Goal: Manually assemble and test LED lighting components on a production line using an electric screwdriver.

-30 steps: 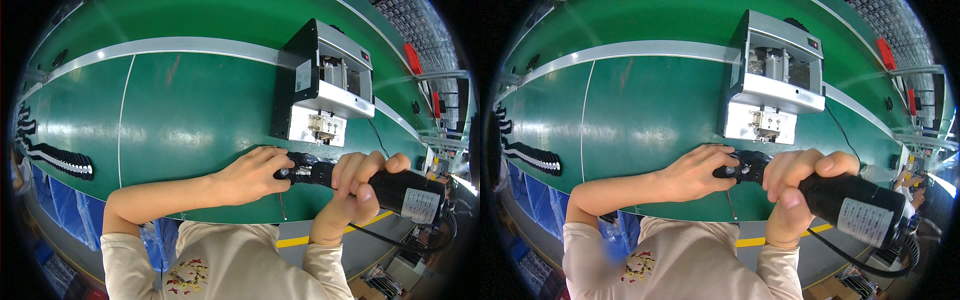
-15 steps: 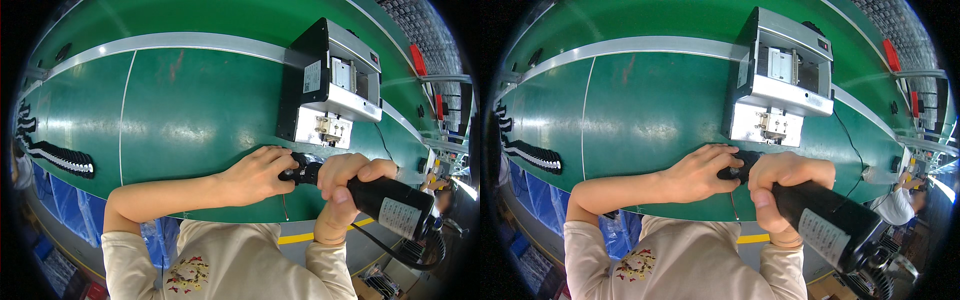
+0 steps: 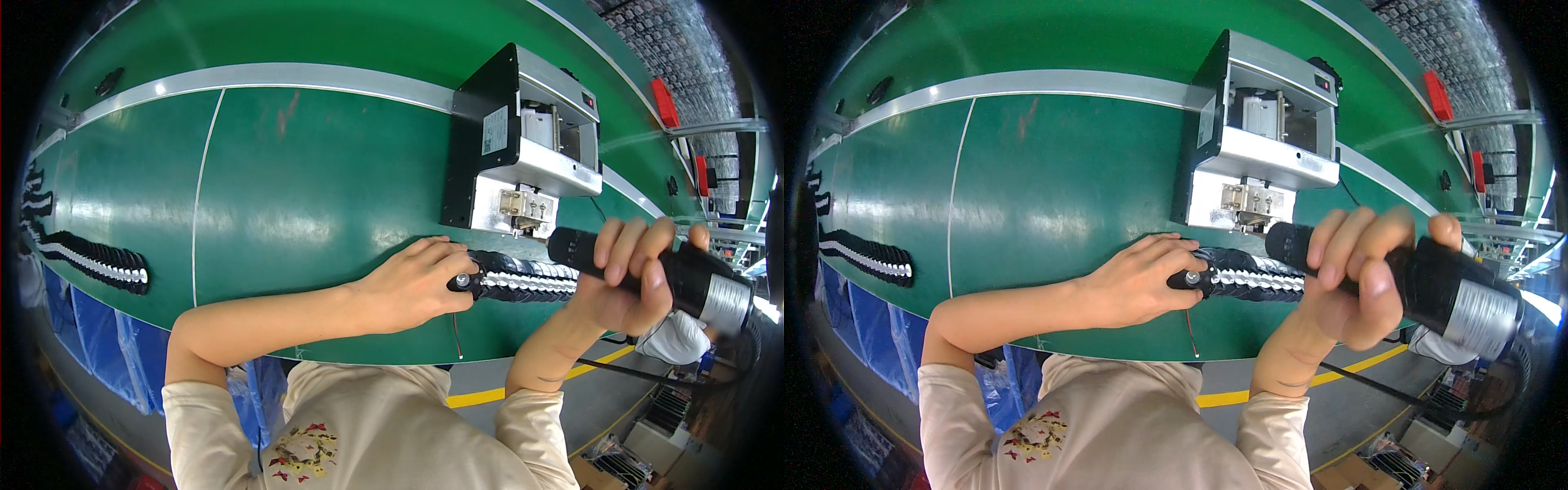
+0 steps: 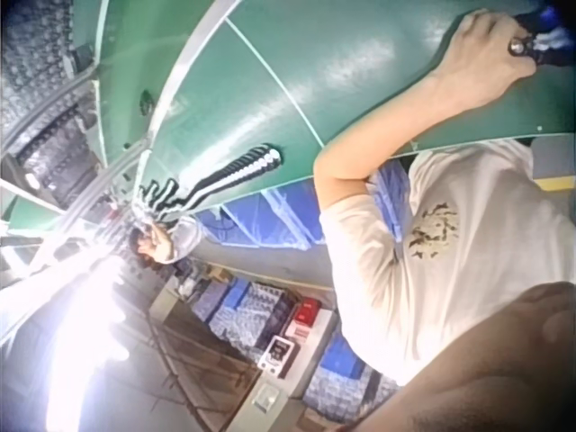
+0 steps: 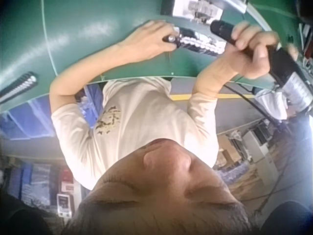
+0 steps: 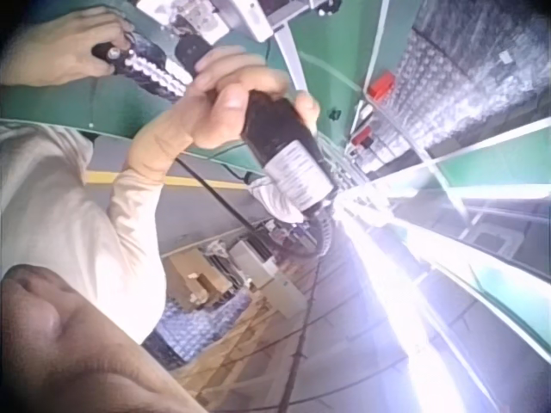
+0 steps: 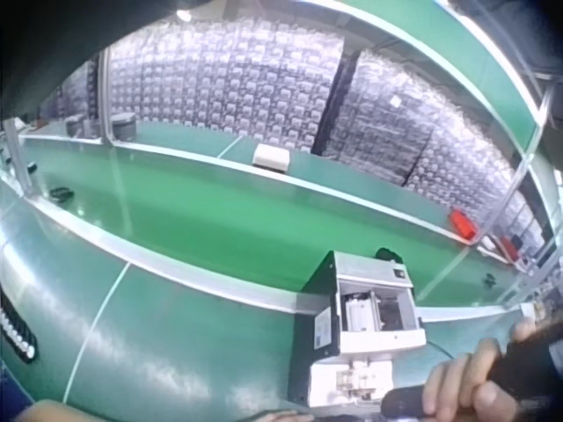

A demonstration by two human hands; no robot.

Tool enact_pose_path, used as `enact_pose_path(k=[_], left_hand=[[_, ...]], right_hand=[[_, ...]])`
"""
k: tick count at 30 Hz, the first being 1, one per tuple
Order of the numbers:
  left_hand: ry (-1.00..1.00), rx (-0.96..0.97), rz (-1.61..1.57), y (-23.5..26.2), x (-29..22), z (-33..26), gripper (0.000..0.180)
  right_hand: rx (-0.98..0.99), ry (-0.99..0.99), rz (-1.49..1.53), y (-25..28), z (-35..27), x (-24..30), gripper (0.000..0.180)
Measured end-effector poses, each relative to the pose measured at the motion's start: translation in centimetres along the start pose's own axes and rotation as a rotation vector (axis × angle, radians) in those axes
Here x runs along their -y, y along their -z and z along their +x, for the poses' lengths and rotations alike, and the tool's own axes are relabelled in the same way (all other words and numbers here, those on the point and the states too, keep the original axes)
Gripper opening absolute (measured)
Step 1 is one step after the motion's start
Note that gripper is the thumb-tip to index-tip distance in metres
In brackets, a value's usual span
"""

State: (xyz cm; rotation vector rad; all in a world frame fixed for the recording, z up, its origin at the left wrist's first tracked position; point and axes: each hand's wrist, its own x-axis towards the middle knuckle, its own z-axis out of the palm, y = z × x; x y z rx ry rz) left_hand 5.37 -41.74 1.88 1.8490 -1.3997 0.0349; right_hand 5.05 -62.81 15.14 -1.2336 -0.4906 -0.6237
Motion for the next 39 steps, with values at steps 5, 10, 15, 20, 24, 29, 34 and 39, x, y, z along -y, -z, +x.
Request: enact_pose_path(k=[5,10,15,20,24,29,34,39], left_hand=[[-0.01,-0.014,0.005,-0.1,0.1,0.0,0.025],[0.015,-0.023,-0.013,0.0,0.0,-0.1,0.024],[0.002,-0.008,-0.005,0.0,-0.1,0.1,0.023],[0.015,-0.007,0.009,0.1,-0.1,-0.2,0.023],[0.018,-0.01,0.001,0.0,0.0,-0.1,0.022],[0.02,-0.02,-0.007,0.1,-0.1,-0.1,0.02],[0.031,-0.026,-0.032,-0.1,-0.2,-0.1,0.018],[0.046,-0.021,-0.051,-0.2,-0.4,-0.2,0.018]], right_hand=[[-0.06,-0.073,-0.118,-0.8,0.9,-1.2,0.056],[-0.039,-0.127,-0.106,-0.9,1.1,-1.8,0.047],[0.017,-0.111,-0.029,-0.3,-1.7,0.1,0.048],[-0.026,-0.174,-0.006,-2.0,-5.1,0.5,0.049],[-0.04,-0.237,0.0,-1.9,-6.0,0.3,0.047],[-0.049,-0.228,-0.119,-2.8,-7.0,0.3,0.043],[0.148,-0.165,-0.168,-2.9,-6.7,0.3,0.044],[0.188,-0.159,-0.155,-2.5,-7.0,-0.1,0.041]])
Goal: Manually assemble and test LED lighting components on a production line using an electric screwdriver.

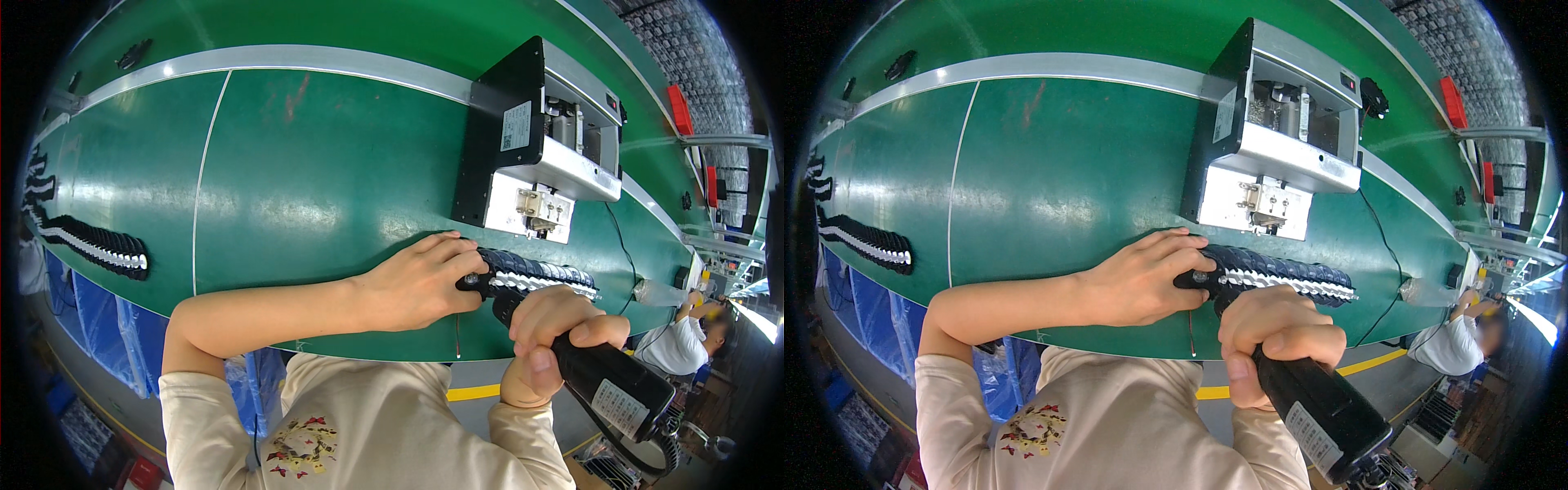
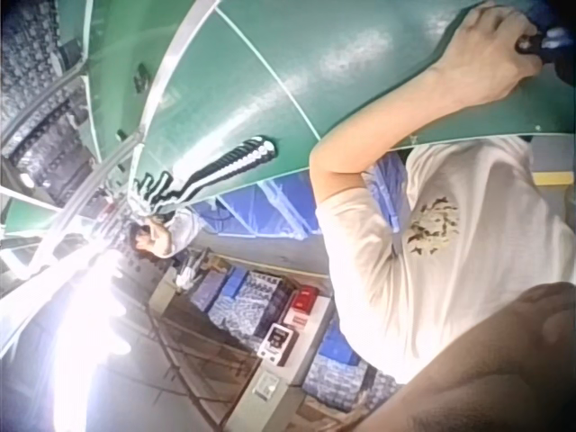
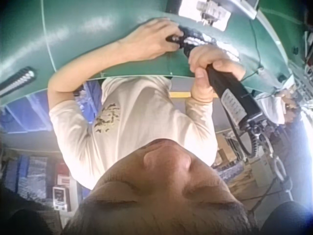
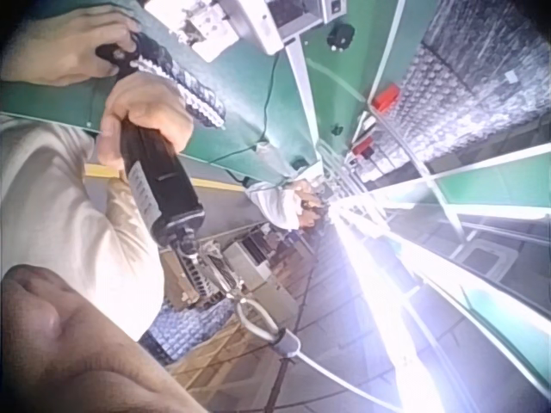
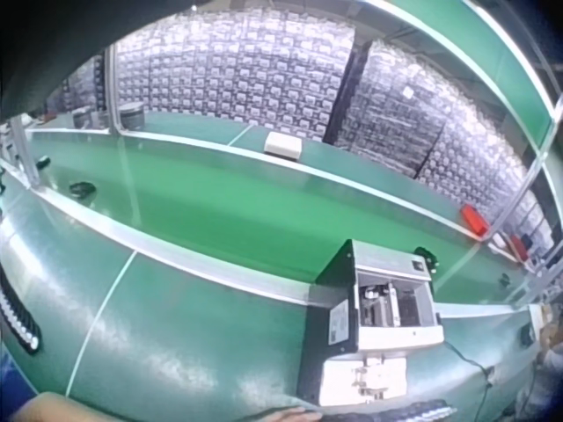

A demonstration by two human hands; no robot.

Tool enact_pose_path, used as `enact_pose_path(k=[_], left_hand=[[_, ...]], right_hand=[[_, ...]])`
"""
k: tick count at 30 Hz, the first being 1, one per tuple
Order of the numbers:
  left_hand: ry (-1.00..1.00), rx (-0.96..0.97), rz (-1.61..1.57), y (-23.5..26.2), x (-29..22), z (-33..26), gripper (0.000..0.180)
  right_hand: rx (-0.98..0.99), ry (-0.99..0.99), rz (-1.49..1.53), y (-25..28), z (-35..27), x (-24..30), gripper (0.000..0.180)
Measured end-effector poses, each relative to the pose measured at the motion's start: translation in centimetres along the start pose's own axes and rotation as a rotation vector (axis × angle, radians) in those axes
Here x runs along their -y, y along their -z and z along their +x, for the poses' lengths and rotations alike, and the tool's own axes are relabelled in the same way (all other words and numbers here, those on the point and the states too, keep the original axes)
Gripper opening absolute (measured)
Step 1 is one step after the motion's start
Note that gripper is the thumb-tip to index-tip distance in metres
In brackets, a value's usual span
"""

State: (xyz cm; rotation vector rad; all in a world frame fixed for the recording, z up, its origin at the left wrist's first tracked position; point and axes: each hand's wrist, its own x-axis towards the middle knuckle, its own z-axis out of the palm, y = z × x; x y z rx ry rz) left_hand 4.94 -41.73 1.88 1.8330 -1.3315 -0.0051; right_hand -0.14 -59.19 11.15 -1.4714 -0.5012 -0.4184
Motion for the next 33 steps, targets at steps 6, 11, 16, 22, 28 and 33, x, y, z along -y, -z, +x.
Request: enact_pose_path(k=[6,11,16,22,28,33], left_hand=[[0.016,0.07,-0.046,1.3,-0.3,0.3,0.029],[0.033,0.039,-0.057,1.1,-0.8,0.5,0.029],[0.044,-0.026,-0.074,0.4,-0.4,0.4,0.03],[0.053,0.12,-0.123,4.1,-0.7,1.0,0.035],[0.189,0.121,0.113,10.4,3.7,1.4,0.048],[0.378,-0.559,0.414,12.8,5.4,1.1,0.046]], right_hand=[[-0.074,-0.079,0.049,-0.3,-0.5,0.1,0.042],[-0.009,0.059,0.324,3.0,1.4,1.4,0.051],[-0.053,0.17,0.319,6.0,3.5,3.2,0.057],[-0.16,0.119,0.135,7.4,3.5,1.1,0.057],[-0.178,0.114,0.163,8.0,2.9,1.0,0.058],[-0.266,0.118,0.043,7.6,2.6,0.4,0.061]])
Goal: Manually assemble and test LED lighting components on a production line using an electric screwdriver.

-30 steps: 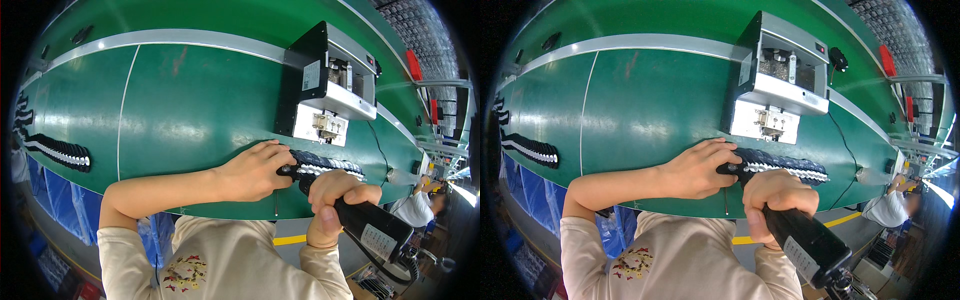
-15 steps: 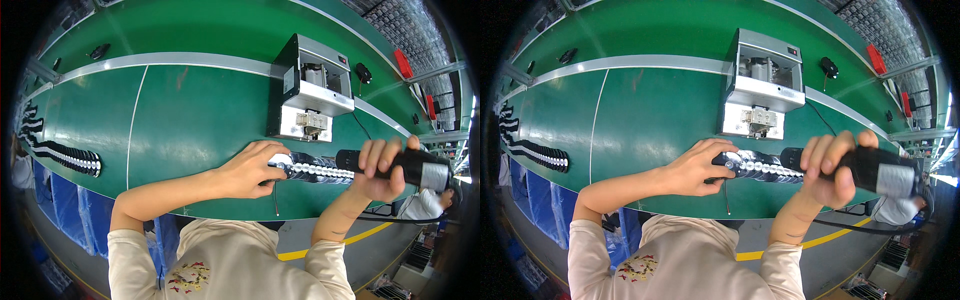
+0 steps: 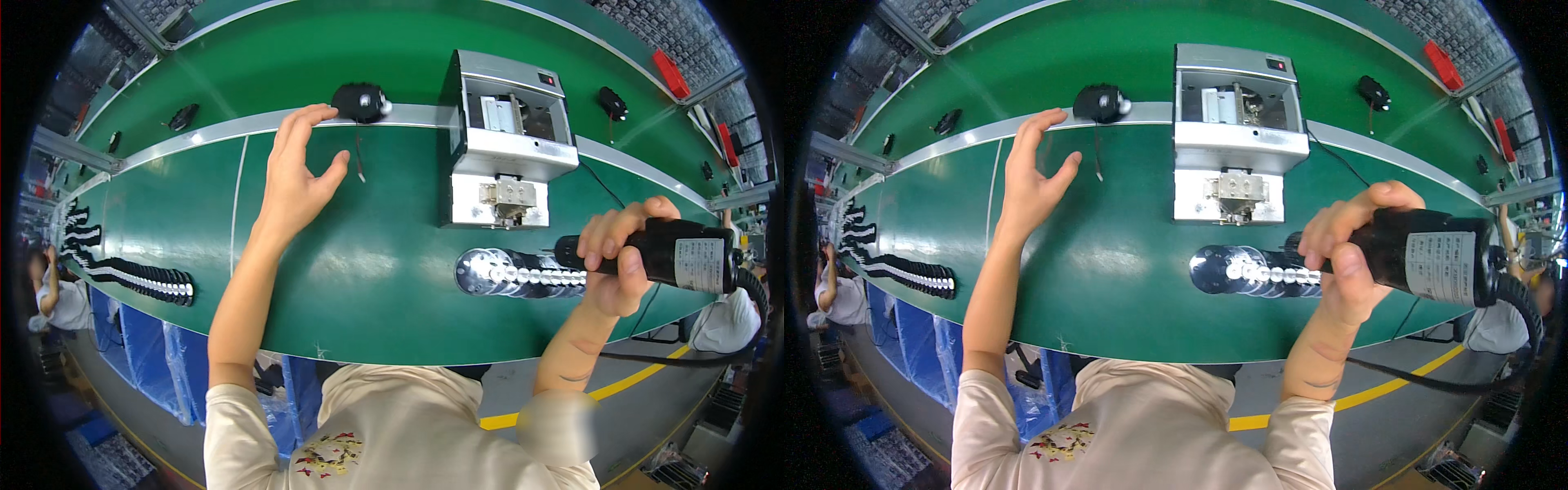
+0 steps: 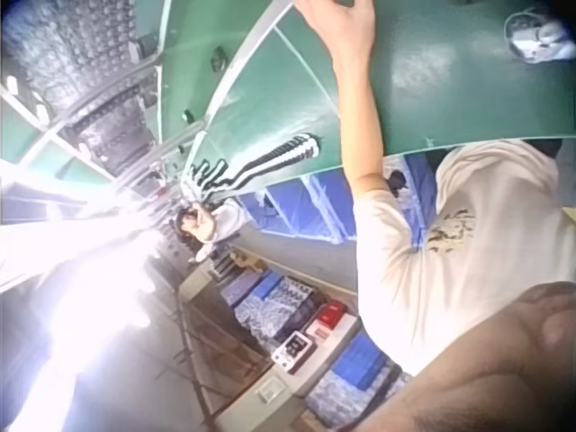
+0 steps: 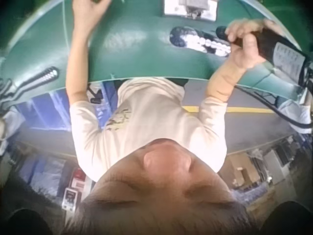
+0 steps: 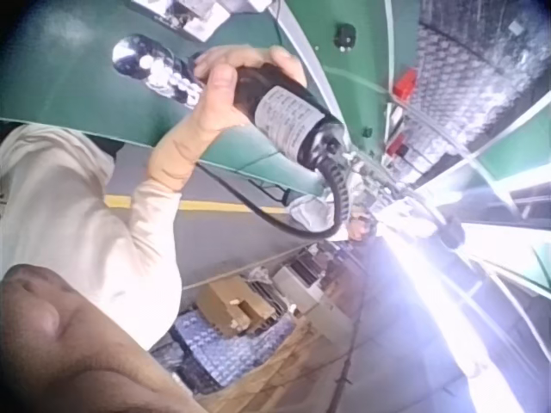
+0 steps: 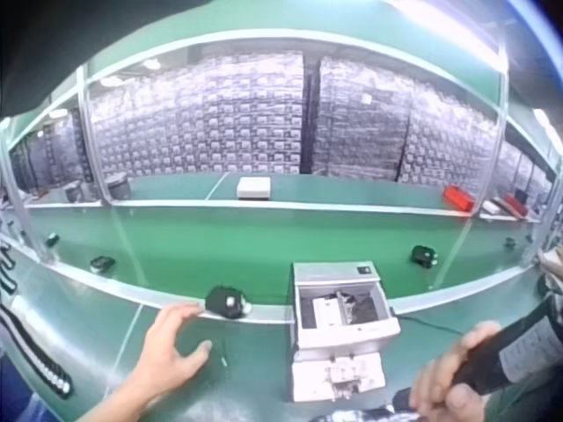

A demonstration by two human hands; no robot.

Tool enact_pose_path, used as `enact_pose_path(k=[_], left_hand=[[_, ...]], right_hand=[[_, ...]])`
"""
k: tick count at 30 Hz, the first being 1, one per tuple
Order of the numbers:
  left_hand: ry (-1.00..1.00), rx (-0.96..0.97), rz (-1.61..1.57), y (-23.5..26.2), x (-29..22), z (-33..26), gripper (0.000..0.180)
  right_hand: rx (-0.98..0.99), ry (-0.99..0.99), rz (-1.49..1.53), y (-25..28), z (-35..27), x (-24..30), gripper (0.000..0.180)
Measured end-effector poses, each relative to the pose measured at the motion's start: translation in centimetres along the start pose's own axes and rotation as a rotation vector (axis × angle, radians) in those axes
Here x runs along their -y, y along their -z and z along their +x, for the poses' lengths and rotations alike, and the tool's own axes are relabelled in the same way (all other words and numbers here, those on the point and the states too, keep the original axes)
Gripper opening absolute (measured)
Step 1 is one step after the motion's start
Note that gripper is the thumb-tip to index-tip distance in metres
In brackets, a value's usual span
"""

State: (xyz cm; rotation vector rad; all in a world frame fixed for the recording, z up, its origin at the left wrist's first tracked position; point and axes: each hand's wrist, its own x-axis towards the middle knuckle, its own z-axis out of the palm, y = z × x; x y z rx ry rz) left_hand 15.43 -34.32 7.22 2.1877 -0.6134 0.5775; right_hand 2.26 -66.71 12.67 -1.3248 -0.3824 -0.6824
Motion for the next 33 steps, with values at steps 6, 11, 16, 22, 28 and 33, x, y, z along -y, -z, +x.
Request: enact_pose_path(k=[6,11,16,22,28,33], left_hand=[[-0.568,0.347,-0.285,2.4,-7.8,0.5,0.013],[-0.846,0.43,-0.558,5.4,-13.9,-0.6,0.028],[-0.843,0.568,-0.547,7.6,-14.7,0.0,0.025],[-0.737,0.494,-0.36,8.1,-15.5,-0.9,0.023],[-0.363,0.141,0.361,9.6,-13.5,1.4,0.025],[0.1,-0.24,0.089,8.4,6.6,9.5,0.016]], right_hand=[[-0.131,0.076,-0.221,2.2,-1.0,-1.9,0.066],[-0.094,0.09,-0.448,4.8,-1.8,-3.9,0.048],[-0.072,-0.041,-0.316,8.2,-3.0,-4.6,0.02],[-0.042,0.04,-0.387,5.7,-2.6,-4.3,0.045],[-0.055,0.065,-0.427,3.7,-2.0,-3.9,0.047],[-0.126,0.009,-0.386,3.1,-2.5,-3.7,0.051]])
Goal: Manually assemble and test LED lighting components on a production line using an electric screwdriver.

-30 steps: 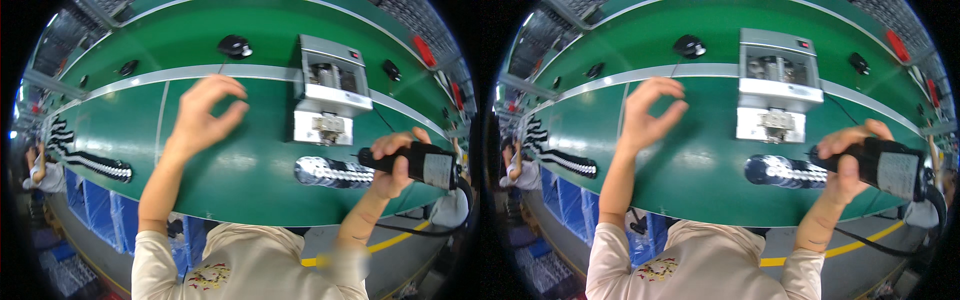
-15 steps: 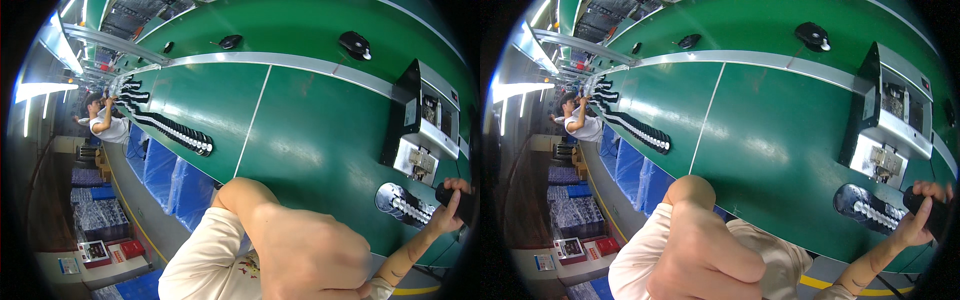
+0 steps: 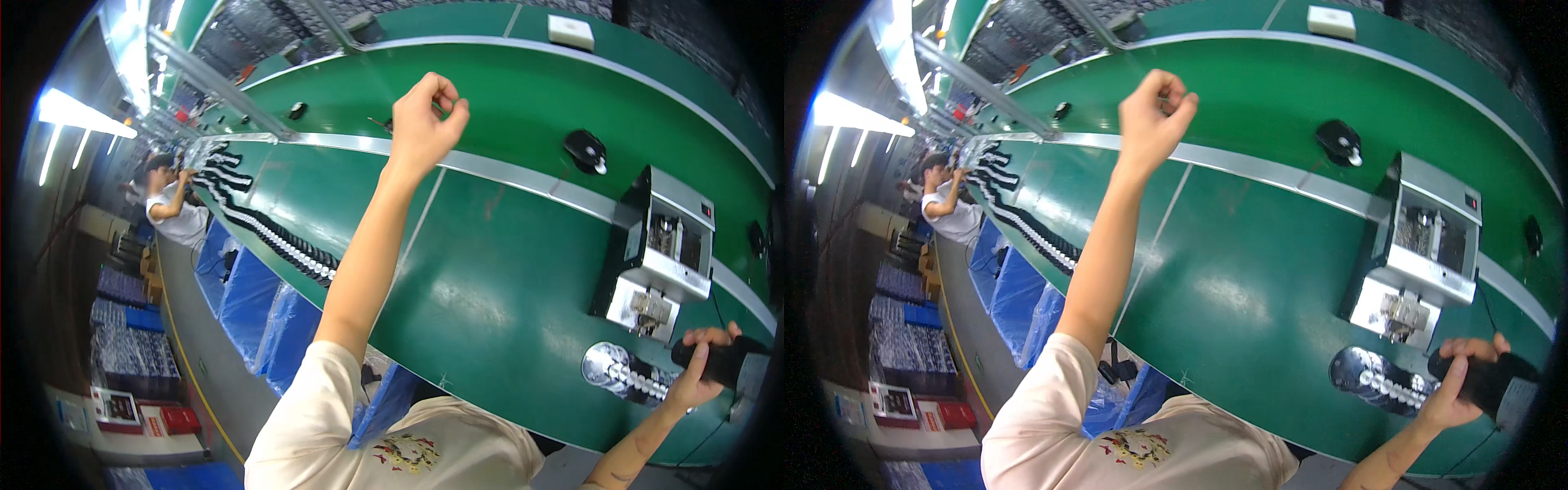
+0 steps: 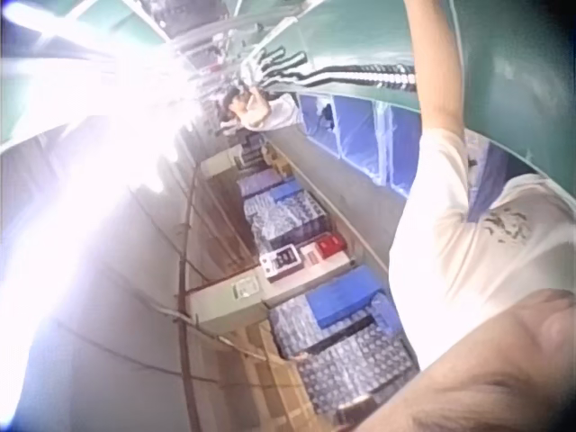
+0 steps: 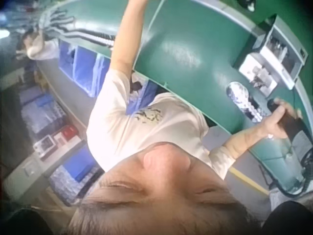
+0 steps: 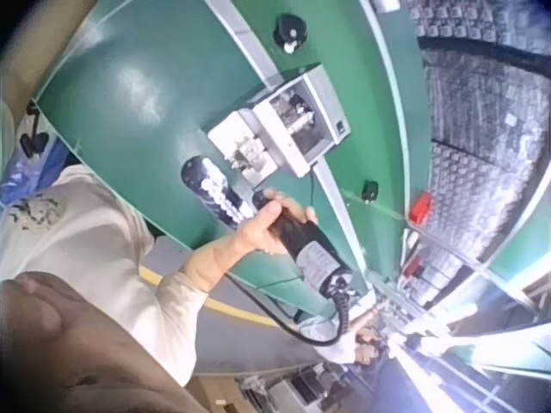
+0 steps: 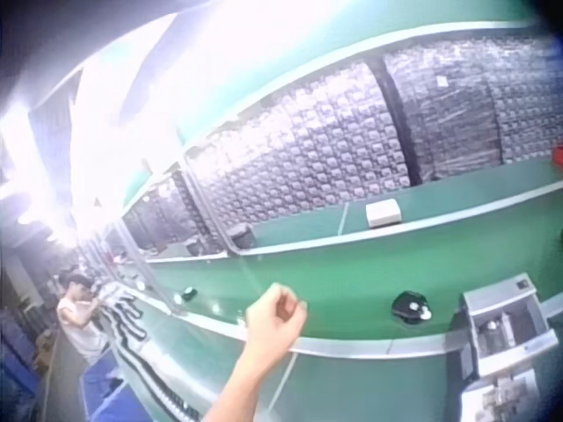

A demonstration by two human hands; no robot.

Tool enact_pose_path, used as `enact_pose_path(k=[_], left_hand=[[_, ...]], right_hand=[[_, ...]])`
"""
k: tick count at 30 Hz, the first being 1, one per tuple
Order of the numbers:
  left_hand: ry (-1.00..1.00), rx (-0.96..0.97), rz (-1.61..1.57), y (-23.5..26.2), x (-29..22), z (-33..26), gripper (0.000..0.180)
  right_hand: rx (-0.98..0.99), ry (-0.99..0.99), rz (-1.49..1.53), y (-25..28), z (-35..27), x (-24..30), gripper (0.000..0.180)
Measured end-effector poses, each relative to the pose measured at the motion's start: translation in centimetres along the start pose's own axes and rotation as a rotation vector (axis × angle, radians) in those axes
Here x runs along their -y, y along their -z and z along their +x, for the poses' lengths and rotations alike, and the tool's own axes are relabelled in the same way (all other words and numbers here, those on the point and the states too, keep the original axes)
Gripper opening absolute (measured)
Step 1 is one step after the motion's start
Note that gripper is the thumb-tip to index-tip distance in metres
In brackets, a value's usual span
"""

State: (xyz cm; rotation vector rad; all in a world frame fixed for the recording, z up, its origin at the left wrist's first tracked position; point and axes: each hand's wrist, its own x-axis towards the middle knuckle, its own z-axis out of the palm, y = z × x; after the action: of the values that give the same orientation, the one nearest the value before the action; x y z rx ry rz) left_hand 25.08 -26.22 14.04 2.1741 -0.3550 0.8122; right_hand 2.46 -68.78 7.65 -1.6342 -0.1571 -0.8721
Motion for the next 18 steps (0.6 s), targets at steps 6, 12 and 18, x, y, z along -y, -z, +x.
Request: enact_pose_path(k=[6,12,18], left_hand=[[0.401,0.241,0.838,-1.0,15.2,0.7,0.084],[0.594,0.399,0.85,-1.9,16.6,0.6,0.077],[0.394,0.948,0.719,-0.2,8.7,1.8,0.056]], right_hand=[[-0.003,-0.106,0.022,-0.1,-0.8,-0.1,0.049],[0.074,0.09,-0.07,-2.0,1.0,2.8,0.034],[0.031,0.101,-0.02,-3.4,1.0,4.0,0.028]])
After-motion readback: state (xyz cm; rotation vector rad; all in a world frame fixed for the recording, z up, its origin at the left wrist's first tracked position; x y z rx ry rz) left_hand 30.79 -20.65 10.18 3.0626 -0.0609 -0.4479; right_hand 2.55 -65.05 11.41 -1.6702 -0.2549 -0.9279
